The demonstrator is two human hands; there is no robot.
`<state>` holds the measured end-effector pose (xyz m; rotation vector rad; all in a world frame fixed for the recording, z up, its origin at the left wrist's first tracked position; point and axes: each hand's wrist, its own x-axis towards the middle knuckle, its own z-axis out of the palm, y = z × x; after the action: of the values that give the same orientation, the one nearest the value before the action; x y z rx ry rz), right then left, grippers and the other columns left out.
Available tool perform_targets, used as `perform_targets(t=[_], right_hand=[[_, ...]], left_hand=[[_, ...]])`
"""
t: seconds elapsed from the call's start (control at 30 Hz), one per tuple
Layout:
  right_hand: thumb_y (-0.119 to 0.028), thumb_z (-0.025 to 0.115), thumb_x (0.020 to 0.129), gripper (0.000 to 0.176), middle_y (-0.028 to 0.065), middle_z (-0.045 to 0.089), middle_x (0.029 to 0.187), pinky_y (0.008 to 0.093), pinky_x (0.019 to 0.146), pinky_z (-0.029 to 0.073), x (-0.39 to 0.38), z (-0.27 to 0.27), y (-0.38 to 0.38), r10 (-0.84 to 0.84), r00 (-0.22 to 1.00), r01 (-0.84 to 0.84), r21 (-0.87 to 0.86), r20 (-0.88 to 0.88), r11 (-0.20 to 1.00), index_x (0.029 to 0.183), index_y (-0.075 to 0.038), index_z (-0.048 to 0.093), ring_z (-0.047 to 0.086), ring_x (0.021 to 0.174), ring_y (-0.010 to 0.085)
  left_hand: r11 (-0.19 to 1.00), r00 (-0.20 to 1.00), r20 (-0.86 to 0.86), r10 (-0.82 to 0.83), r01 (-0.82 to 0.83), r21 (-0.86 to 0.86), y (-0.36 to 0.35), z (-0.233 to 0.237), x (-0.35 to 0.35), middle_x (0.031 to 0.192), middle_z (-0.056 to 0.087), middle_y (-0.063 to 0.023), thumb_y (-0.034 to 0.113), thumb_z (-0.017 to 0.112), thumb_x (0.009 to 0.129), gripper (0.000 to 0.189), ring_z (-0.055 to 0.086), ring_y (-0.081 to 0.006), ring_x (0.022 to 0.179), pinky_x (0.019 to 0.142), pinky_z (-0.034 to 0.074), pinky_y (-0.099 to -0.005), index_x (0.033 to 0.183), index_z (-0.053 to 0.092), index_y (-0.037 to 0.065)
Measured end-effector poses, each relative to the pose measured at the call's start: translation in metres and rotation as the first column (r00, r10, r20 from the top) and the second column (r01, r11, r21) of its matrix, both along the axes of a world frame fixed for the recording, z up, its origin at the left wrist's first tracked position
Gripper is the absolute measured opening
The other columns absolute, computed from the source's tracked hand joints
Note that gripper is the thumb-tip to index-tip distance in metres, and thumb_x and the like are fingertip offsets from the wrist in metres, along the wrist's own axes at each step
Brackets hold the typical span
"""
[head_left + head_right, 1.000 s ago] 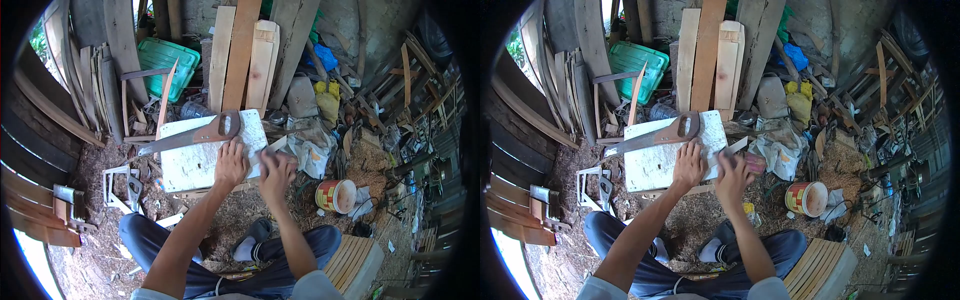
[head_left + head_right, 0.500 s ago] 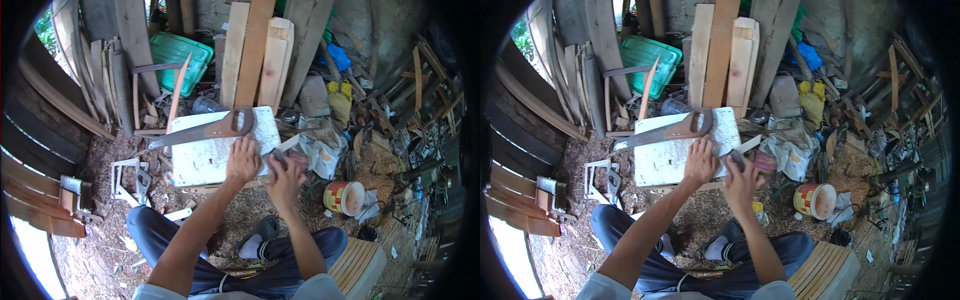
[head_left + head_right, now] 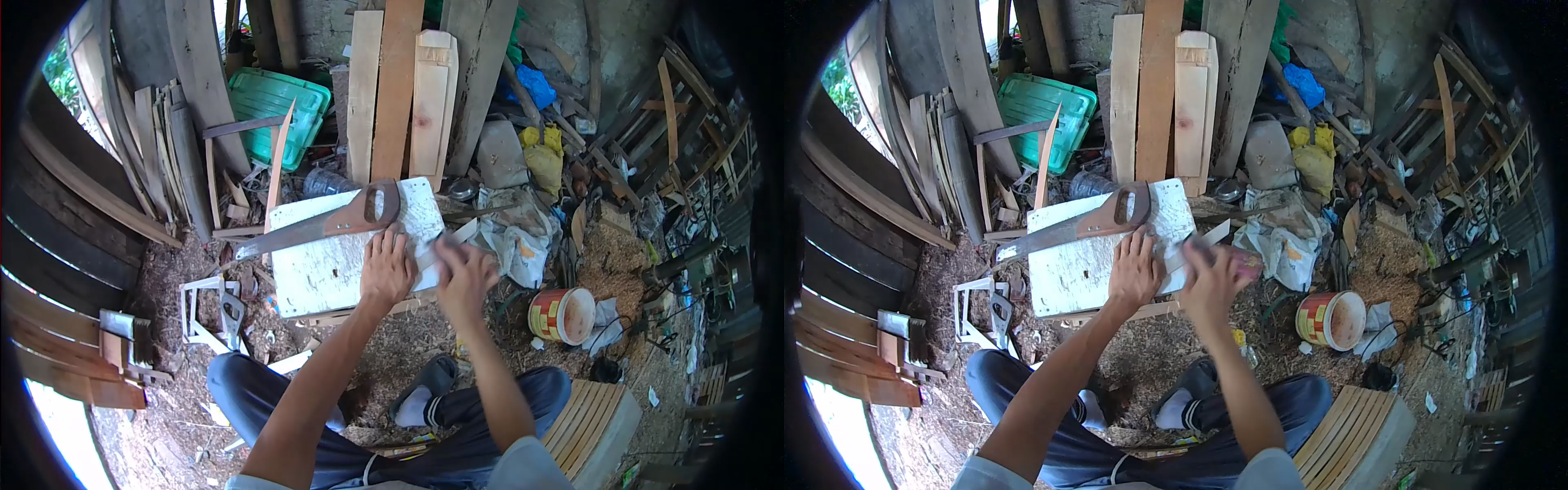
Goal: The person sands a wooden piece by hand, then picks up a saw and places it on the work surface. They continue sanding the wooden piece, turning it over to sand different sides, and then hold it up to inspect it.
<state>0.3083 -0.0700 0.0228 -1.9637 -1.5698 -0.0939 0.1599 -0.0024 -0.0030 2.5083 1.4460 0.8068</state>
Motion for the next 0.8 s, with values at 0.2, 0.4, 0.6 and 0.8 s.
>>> perform_targets(t=[0.2, 0.4, 0.6, 0.8], right_hand=[[-0.019, 0.068, 0.085, 0.034, 0.0135, 0.053, 0.119, 0.0554, 0.089, 0.033, 0.031, 0.018, 0.051, -0.231, 0.973, 0.232, -0.086, 0.026, 0.969, 0.119, -0.024, 0.068, 0.049, 0.112, 0.0350], [-0.020, 0.067, 0.085, 0.038, 0.0137, 0.053, 0.119, 0.0564, 0.094, 0.030, -0.016, 0.006, -0.002, -0.003, 0.999, 0.002, 0.042, 0.039, 0.999, 0.122, -0.026, 0.067, 0.047, 0.116, 0.0361], [-0.025, 0.067, 0.087, 0.039, 0.0125, 0.055, 0.118, 0.0554, 0.092, 0.032, 0.039, 0.014, 0.051, -0.303, 0.953, 0.303, -0.051, 0.004, 0.952, 0.126, -0.026, 0.065, 0.048, 0.115, 0.0347], [-0.021, 0.068, 0.086, 0.040, 0.0130, 0.052, 0.119, 0.0551, 0.092, 0.030, -0.016, -0.002, -0.009, -0.171, 0.984, 0.170, -0.007, -0.060, 0.985, 0.126, -0.026, 0.066, 0.046, 0.116, 0.0341]], left_hand=[[0.999, 1.000, -0.025, 0.007, -0.008, -0.037, -0.002, 0.007, 0.002, 0.140, 0.045, -0.0155, 0.021, 0.050, 0.089, 0.040, 0.042, -0.0331, 0.128, 0.110, 0.032, -0.0456, 0.123, 0.051, 0.003], [0.999, 0.999, -0.037, 0.008, -0.010, -0.039, 0.001, 0.000, 0.002, 0.141, 0.044, -0.0166, 0.021, 0.052, 0.088, 0.043, 0.042, -0.0343, 0.128, 0.110, 0.032, -0.0470, 0.126, 0.050, 0.003], [0.999, 0.998, -0.057, 0.008, -0.011, -0.052, -0.001, 0.004, 0.001, 0.141, 0.043, -0.0169, 0.021, 0.053, 0.086, 0.043, 0.040, -0.0347, 0.130, 0.111, 0.031, -0.0471, 0.125, 0.049, 0.001], [0.997, 0.999, -0.041, 0.006, -0.009, -0.073, 0.003, 0.007, 0.004, 0.144, 0.042, -0.0172, 0.021, 0.052, 0.085, 0.043, 0.040, -0.0344, 0.131, 0.111, 0.030, -0.0471, 0.123, 0.049, 0.000]])
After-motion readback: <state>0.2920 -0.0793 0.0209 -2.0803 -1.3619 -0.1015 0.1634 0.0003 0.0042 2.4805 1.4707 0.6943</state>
